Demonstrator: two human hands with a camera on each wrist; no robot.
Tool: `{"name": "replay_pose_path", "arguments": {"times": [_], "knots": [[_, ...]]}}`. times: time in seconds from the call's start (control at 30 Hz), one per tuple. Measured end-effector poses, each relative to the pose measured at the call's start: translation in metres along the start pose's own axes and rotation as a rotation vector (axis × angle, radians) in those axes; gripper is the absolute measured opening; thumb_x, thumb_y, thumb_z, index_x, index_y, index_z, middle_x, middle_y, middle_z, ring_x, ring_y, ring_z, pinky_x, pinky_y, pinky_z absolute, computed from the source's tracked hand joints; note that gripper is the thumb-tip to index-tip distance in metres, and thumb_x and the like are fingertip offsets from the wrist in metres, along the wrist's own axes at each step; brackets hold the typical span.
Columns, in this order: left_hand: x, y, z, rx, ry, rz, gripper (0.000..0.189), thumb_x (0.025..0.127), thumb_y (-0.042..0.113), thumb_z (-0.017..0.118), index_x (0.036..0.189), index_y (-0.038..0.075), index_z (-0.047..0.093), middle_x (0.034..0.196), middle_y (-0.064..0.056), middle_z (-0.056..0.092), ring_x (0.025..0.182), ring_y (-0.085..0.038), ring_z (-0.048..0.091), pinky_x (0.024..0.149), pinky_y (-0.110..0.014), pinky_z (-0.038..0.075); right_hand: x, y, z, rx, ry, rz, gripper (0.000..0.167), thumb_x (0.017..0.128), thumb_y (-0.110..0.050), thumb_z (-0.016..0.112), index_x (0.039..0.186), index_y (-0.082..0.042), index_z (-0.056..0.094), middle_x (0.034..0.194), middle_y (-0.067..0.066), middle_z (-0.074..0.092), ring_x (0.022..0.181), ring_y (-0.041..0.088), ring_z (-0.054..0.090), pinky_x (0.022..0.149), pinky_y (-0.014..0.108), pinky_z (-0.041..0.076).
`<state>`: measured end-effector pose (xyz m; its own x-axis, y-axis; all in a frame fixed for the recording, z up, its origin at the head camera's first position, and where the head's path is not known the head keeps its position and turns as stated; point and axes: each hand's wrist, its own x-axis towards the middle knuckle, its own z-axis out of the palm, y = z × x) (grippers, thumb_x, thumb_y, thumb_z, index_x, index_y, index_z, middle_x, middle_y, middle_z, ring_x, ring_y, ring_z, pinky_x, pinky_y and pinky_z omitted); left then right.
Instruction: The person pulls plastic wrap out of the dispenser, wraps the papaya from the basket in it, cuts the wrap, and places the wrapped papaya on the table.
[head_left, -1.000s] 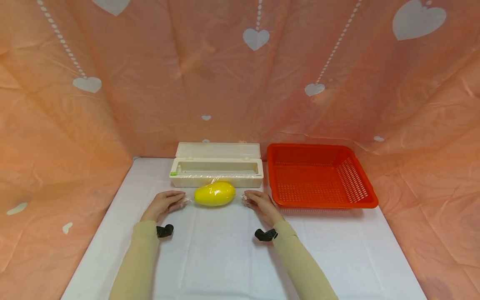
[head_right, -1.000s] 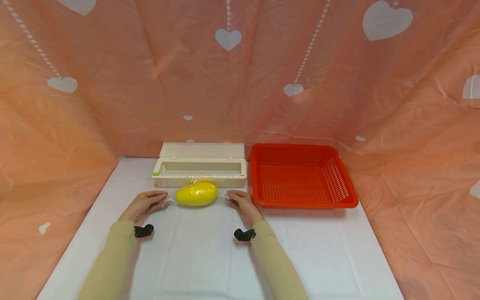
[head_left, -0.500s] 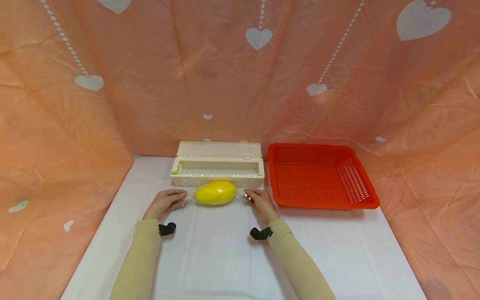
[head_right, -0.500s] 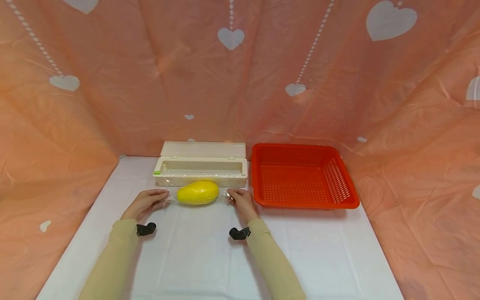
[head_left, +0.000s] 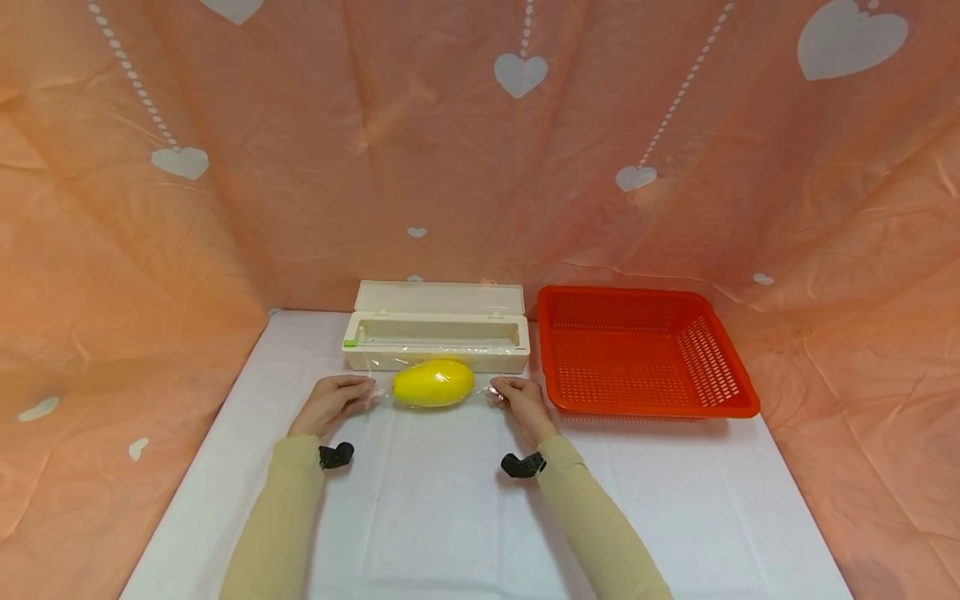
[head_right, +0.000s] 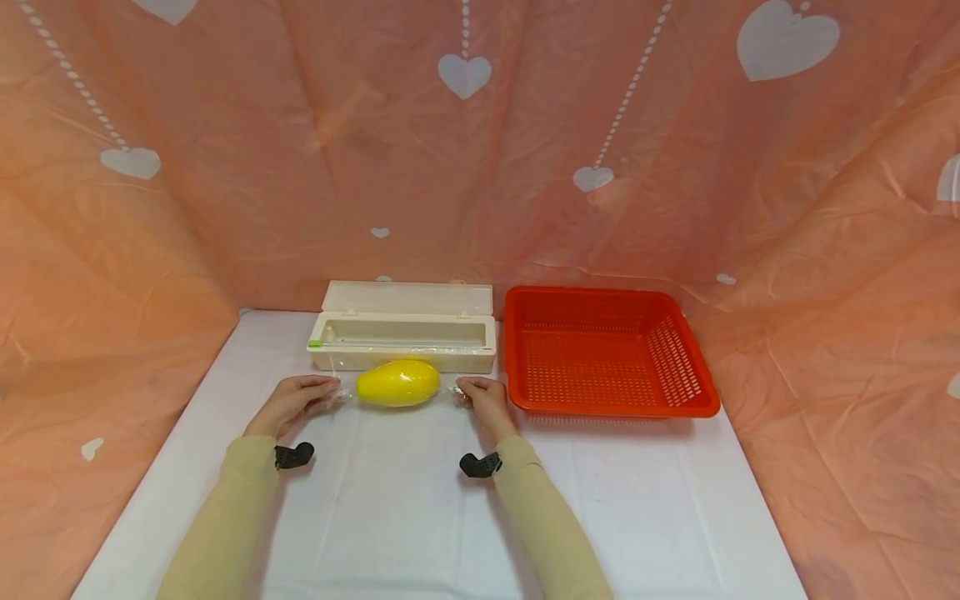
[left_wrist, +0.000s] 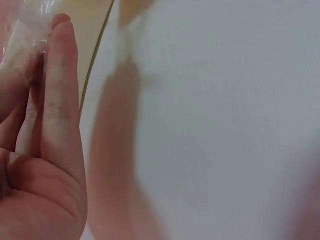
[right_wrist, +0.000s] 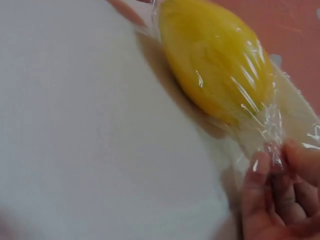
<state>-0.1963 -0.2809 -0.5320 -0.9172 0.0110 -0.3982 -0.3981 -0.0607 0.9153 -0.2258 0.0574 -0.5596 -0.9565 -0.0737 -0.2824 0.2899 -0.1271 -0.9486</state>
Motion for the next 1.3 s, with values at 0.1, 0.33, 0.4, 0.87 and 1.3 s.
{"name": "replay_pose_path", "arguments": {"times": [0.1,0.33,0.4,0.87,1.3], "knots": [[-0.002,0.001,-0.001,-0.048,-0.004,-0.007,0.041,0.095,0.004,0.058,0.131,-0.015,0.047,0.094,-0.001,0.068,0.081,-0.008,0.065,0.077,-0.024,0.056,-0.002,-0.001,-0.003,0.024,-0.072,0.005,0.026,0.096,-0.007,0.057,0.109,0.014,0.062,0.084,0.008,0.065,0.073,0.015,0.059,0.068,0.021,0.051],[-0.005,0.001,-0.005,-0.097,-0.038,0.001,0.048,0.096,0.005,0.058,0.135,-0.015,0.041,0.093,0.0,0.069,0.081,-0.01,0.066,0.078,-0.026,0.056,-0.01,-0.006,-0.008,0.102,-0.112,0.059,0.033,0.098,-0.011,0.052,0.125,0.009,0.053,0.103,0.013,0.06,0.094,0.022,0.061,0.09,0.033,0.052],[-0.006,0.001,-0.006,-0.081,-0.037,-0.008,0.048,0.096,0.006,0.057,0.135,-0.015,0.04,0.094,0.0,0.068,0.082,-0.01,0.066,0.079,-0.027,0.056,-0.013,-0.006,-0.008,0.094,-0.1,0.055,0.034,0.098,-0.011,0.052,0.126,0.01,0.051,0.105,0.015,0.06,0.096,0.023,0.061,0.092,0.034,0.051],[-0.016,0.002,-0.017,-0.085,-0.058,0.018,0.048,0.099,0.008,0.052,0.135,-0.02,0.036,0.103,-0.013,0.068,0.091,-0.019,0.068,0.088,-0.036,0.052,-0.036,-0.005,-0.015,-0.016,-0.083,0.044,0.032,0.097,-0.008,0.05,0.116,0.017,0.053,0.105,0.024,0.063,0.092,0.026,0.064,0.088,0.035,0.054],[-0.028,0.018,-0.032,-0.005,0.007,0.078,0.054,0.099,0.021,0.055,0.137,-0.014,0.039,0.123,-0.019,0.061,0.103,-0.02,0.065,0.101,-0.041,0.041,-0.058,-0.044,-0.005,-0.099,-0.455,0.107,0.043,0.1,-0.017,0.046,0.121,0.021,0.05,0.112,0.031,0.061,0.109,0.043,0.058,0.095,0.046,0.047]]}}
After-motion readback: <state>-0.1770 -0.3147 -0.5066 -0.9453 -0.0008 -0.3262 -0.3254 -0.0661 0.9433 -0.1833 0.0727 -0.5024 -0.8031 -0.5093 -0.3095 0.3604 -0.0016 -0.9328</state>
